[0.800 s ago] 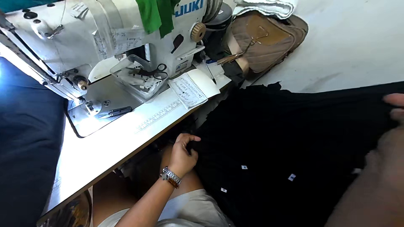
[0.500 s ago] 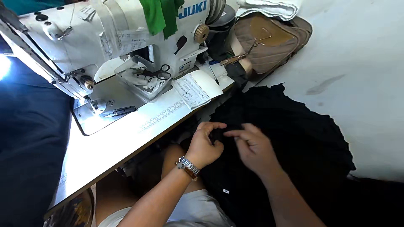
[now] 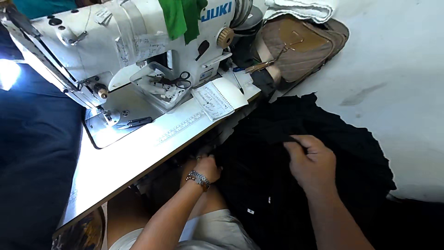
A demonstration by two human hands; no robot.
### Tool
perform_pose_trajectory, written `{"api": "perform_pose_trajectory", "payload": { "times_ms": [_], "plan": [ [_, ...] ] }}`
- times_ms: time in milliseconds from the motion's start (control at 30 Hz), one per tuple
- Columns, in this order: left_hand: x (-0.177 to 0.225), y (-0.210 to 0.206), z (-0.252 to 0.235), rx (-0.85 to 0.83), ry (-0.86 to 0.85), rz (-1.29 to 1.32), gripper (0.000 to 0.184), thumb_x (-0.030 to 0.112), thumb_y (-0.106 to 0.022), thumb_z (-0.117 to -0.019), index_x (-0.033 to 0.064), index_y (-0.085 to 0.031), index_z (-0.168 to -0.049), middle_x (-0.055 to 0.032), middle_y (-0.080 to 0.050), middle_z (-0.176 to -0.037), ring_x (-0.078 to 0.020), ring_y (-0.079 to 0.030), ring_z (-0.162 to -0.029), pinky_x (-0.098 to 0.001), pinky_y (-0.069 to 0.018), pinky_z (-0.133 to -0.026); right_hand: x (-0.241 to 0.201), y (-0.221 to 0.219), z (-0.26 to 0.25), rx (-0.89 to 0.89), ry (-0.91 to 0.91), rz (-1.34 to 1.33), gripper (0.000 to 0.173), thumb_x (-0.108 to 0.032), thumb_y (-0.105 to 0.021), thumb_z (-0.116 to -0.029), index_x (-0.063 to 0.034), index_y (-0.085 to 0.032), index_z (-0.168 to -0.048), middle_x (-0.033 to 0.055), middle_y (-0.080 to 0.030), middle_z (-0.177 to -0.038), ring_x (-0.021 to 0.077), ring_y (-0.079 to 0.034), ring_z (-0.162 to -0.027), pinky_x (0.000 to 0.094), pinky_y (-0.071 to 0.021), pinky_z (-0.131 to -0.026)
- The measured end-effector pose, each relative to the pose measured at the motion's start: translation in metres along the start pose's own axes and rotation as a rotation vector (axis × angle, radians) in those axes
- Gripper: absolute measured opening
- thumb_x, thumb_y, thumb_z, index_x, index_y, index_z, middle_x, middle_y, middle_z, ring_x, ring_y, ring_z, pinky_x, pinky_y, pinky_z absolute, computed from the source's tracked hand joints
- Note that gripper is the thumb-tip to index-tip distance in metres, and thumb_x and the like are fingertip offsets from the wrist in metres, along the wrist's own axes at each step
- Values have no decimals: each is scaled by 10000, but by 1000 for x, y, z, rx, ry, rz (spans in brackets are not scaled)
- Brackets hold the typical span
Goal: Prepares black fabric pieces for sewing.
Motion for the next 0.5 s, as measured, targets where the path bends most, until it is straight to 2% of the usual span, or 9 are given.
{"api": "perform_pose_trajectory", "payload": {
  "times_ms": [67,133,200,300,367,400,433,467,500],
  "plan": [
    [-11,-11,0,-44,76,-27,563,376,-704,-962,-6,-595,-1361,-268,-571,-1374,-443,-576,-1253,-614,-488,-1025,-13,14,-1,31,-133,-41,249,-62,-515,-1048,108,-673,-1139,267,-673,-1119,292,-645,-1010,446,-514,-919],
    [-12,-9,1,-26,95,21,493,348,-689,-976,-16,-618,-1301,-259,-642,-1265,-415,-643,-1158,-595,-521,-975,-9,20,0,77,-188,-59,247,-80,-501,-1051,90,-666,-1122,216,-665,-1058,189,-608,-928,352,-501,-851],
    [-4,7,4,-123,175,17,565,394,-642,-1003,-6,-556,-1392,-251,-612,-1336,-394,-603,-1250,-567,-478,-1051,-5,22,0,89,-192,-71,246,-92,-494,-1054,74,-657,-1135,177,-654,-1016,117,-571,-868,287,-480,-801],
    [-2,16,4,-145,258,-13,722,472,-655,-979,-15,-472,-1481,-293,-461,-1491,-451,-479,-1367,-590,-426,-1100,-4,19,-1,108,-148,-142,253,-28,-517,-1011,58,-620,-1225,164,-658,-1052,88,-580,-853,253,-495,-782],
    [-3,16,1,-148,285,-5,786,481,-688,-955,-35,-435,-1490,-303,-444,-1499,-459,-465,-1376,-583,-427,-1101,-6,17,-1,129,-150,-177,220,1,-532,-983,28,-530,-1201,49,-565,-952,-19,-510,-783,156,-455,-711],
    [-4,15,0,-149,296,18,791,463,-705,-948,-41,-427,-1491,-296,-456,-1492,-447,-470,-1376,-574,-422,-1109,-6,16,0,130,-112,-161,155,4,-519,-987,53,-536,-1133,62,-551,-928,-2,-500,-774,164,-448,-701],
    [-5,16,-1,-143,300,50,758,425,-714,-950,-43,-440,-1480,-289,-483,-1474,-434,-488,-1367,-569,-420,-1114,-7,17,1,121,-49,-120,127,-2,-495,-1000,90,-574,-1039,121,-579,-919,61,-528,-795,213,-467,-721],
    [-6,17,-2,-121,293,89,676,370,-717,-957,-42,-487,-1442,-281,-531,-1429,-422,-526,-1334,-567,-432,-1103,-8,17,1,106,1,-70,198,0,-468,-1002,107,-629,-959,177,-619,-910,141,-566,-826,280,-482,-747],
    [-6,18,-3,-88,282,132,564,306,-709,-966,-30,-548,-1389,-270,-583,-1375,-408,-570,-1290,-563,-451,-1084,-10,17,2,72,30,-29,256,14,-444,-1006,111,-669,-932,220,-635,-925,223,-590,-879,351,-491,-796]
  ]
}}
Point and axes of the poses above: each hand's wrist, its own z-axis away from the middle knuckle, its own y-axis out of the back of the hand, x = y × z, the point moved 4 cm from there along -z, towards the middle knuckle
